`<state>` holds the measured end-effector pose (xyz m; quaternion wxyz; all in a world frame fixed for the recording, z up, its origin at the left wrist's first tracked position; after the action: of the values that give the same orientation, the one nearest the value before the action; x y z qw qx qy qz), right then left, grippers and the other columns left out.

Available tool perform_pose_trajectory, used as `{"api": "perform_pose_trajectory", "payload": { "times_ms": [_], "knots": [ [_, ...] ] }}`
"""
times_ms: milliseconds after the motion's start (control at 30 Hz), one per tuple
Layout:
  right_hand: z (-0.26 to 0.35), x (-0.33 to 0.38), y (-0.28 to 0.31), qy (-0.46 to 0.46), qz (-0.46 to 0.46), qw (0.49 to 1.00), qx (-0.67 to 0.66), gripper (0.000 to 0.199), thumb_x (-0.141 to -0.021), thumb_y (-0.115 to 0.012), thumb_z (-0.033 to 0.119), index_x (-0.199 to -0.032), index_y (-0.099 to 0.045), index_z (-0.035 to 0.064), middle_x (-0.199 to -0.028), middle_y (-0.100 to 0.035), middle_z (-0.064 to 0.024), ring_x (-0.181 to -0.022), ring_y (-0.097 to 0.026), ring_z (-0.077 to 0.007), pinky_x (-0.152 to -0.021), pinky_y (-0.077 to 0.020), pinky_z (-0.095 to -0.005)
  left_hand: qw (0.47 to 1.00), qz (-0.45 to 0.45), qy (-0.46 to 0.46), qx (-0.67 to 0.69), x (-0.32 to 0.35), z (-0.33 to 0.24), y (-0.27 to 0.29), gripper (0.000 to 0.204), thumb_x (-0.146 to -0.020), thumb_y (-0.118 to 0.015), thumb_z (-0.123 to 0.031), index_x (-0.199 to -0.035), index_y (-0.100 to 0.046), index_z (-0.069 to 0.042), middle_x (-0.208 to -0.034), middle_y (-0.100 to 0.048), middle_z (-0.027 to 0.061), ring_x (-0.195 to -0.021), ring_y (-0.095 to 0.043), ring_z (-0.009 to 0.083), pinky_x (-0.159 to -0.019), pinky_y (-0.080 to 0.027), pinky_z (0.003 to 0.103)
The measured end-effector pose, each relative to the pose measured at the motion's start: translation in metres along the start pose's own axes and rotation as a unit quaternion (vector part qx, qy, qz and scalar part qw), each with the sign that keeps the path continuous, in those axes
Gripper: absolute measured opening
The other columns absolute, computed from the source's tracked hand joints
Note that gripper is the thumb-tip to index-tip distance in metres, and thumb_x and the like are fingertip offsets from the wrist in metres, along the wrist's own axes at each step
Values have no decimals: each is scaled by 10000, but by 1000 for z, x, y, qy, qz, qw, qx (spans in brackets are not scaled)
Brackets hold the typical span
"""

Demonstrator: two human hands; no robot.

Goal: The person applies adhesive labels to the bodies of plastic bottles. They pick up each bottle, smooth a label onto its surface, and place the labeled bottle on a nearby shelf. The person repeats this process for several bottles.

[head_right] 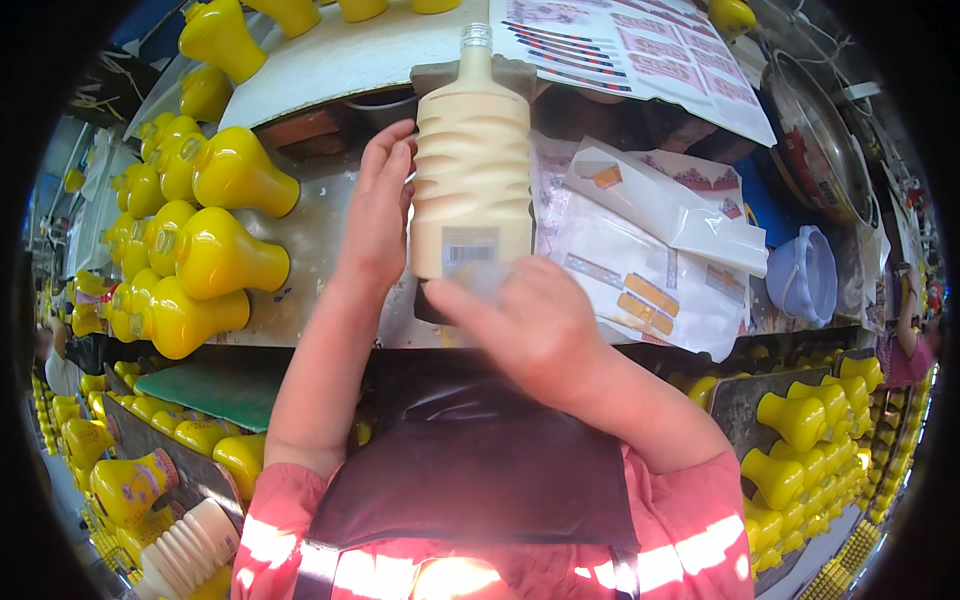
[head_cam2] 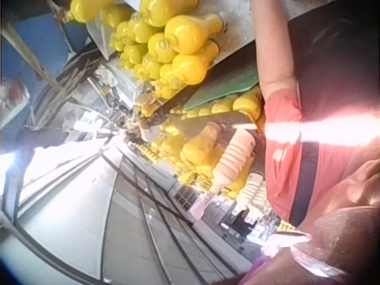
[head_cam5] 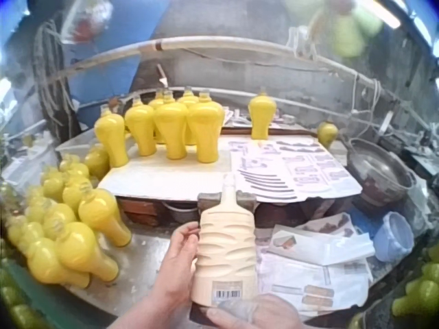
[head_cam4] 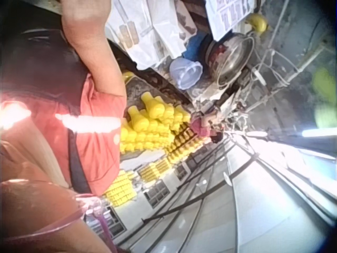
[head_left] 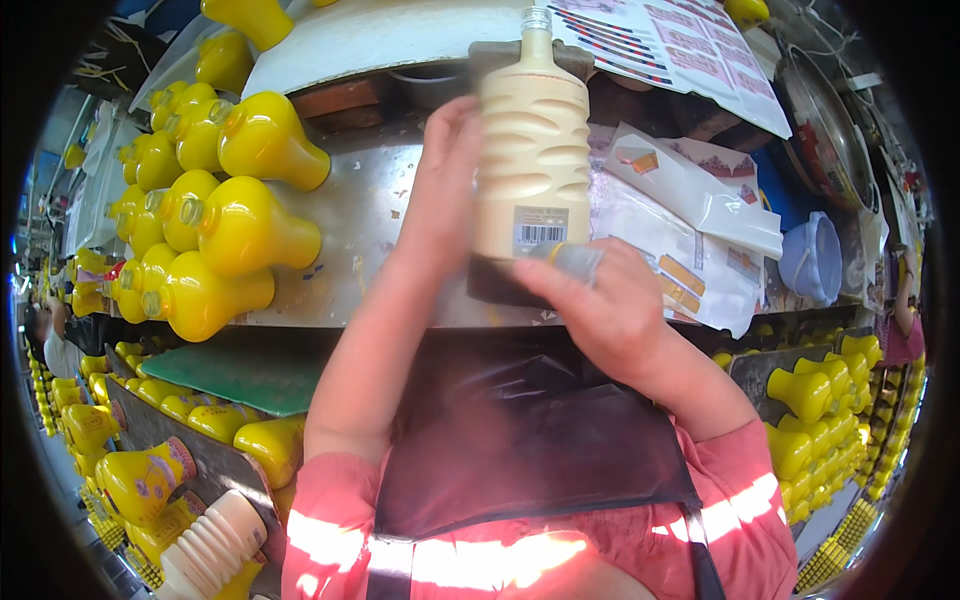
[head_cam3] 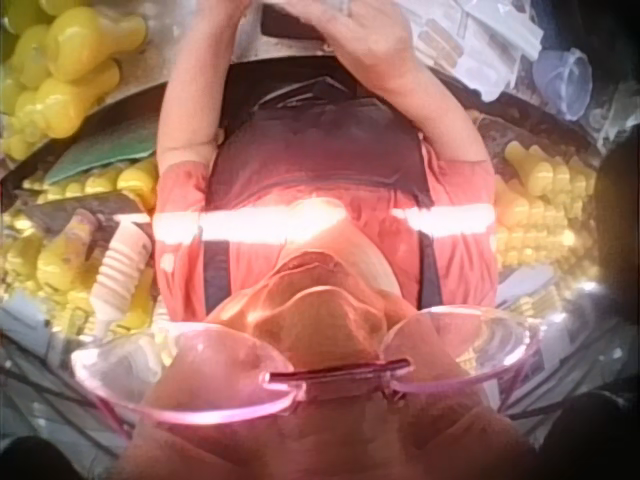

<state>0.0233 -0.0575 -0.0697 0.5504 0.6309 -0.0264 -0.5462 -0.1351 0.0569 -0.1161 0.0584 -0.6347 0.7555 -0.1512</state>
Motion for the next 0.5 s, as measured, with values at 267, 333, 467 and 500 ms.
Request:
{"api": "perform_pose_trajectory", "payload": {
  "times_ms": [267,333,467,500],
  "knots": [
    [-9,23,3,-62,-47,995,-59,391,-729,-810,-66,-1077,-751,100,-916,-741,-128,-783,-701,-291,-717,-566,-342,989,42,100,104,-47,-6,-14,419,-1095,-448,-394,-1370,-514,-86,-1302,-628,93,-1185,-605,209,-1010,-508,383],
    [-12,27,2,-112,-36,990,-75,384,-741,-799,-68,-1082,-747,101,-926,-741,-128,-796,-702,-305,-728,-567,-347,975,104,111,164,-51,-7,-13,471,-1083,-462,-422,-1384,-511,-62,-1322,-628,116,-1214,-601,239,-1042,-490,394],
    [-29,28,-1,-207,-91,973,-50,414,-731,-754,-57,-1116,-727,92,-854,-699,-94,-693,-647,-274,-613,-510,-377,964,131,114,201,-61,-16,-3,589,-1060,-493,-465,-1431,-472,-8,-1362,-613,150,-1245,-592,275,-1091,-455,417],
    [-27,27,0,-156,-88,984,-20,413,-729,-756,-58,-1113,-728,90,-857,-702,-95,-702,-653,-273,-607,-511,-366,969,123,91,192,-62,-20,1,614,-1039,-538,-458,-1426,-488,17,-1330,-631,166,-1209,-618,280,-1071,-477,412]
  ]
}}
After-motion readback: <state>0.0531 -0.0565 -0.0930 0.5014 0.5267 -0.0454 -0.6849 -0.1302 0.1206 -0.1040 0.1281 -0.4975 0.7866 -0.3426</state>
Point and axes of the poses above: each hand's wrist, its own x-axis away from the middle knuckle, its own y-axis out of the back of the hand, z = x × y, the point moved 2 cm from there along -x, towards the middle knuckle
